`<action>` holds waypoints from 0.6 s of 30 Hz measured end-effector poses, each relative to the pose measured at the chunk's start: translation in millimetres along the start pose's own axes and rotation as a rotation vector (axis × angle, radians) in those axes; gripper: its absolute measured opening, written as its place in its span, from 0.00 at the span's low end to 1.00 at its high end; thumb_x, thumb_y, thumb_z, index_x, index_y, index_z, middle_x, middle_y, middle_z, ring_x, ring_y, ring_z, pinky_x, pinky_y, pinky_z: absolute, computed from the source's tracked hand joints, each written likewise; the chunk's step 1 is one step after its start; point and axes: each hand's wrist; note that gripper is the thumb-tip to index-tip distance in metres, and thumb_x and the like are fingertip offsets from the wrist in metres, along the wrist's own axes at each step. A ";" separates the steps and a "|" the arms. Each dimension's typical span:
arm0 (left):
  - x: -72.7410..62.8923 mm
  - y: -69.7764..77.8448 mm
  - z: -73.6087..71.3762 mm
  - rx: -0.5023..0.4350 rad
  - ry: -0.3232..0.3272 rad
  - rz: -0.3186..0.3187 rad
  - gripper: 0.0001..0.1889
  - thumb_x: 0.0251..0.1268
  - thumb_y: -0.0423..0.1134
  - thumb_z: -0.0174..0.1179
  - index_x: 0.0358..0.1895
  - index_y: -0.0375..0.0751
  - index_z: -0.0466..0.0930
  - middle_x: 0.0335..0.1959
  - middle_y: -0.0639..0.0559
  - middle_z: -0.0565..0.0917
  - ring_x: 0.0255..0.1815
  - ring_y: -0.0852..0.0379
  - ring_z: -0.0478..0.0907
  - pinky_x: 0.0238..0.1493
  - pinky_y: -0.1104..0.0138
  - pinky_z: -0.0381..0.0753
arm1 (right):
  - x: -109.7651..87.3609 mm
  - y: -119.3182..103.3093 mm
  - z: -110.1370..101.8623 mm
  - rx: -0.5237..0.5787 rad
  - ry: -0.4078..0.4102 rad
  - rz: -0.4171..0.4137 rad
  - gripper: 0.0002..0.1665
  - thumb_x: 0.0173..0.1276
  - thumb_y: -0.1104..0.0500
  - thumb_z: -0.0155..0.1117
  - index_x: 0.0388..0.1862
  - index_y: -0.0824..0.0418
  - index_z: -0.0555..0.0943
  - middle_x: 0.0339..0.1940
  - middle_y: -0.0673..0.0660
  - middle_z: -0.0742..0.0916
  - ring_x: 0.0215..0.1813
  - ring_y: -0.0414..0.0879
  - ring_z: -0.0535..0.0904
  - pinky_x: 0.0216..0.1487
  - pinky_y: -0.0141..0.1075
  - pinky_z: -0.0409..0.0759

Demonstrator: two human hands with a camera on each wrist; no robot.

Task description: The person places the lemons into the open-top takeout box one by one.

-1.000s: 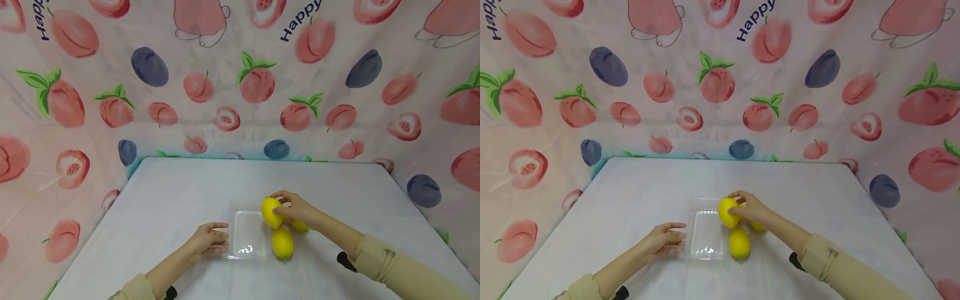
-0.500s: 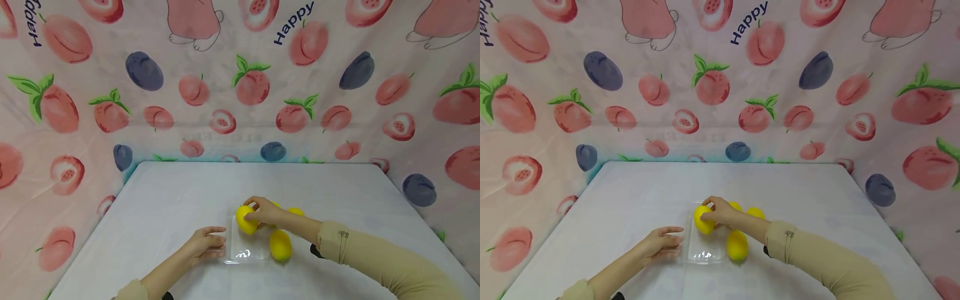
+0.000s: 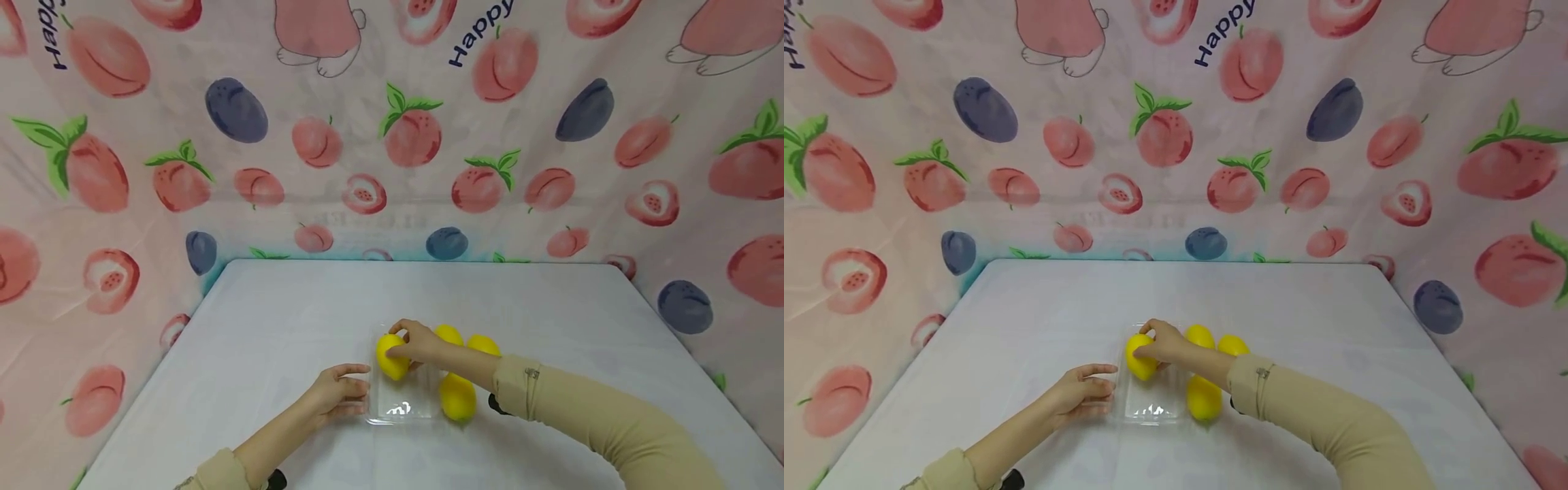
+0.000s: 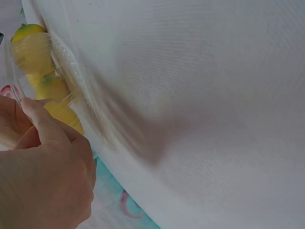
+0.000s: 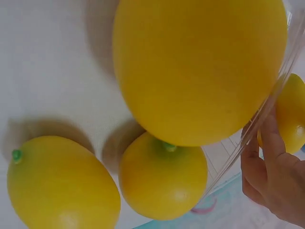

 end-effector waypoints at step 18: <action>-1.3 1.2 2.6 0.007 0.019 -0.008 0.22 0.63 0.27 0.56 0.61 0.31 0.67 0.34 0.49 0.79 0.31 0.57 0.76 0.34 0.66 0.86 | 2.6 -2.2 -2.1 0.017 0.018 -0.012 0.22 0.60 0.61 0.65 0.54 0.62 0.74 0.45 0.61 0.78 0.38 0.48 0.75 0.40 0.40 0.85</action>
Point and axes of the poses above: each hand's wrist, its own x-axis towards the middle knuckle, its own z-axis out of the palm, y = z × x
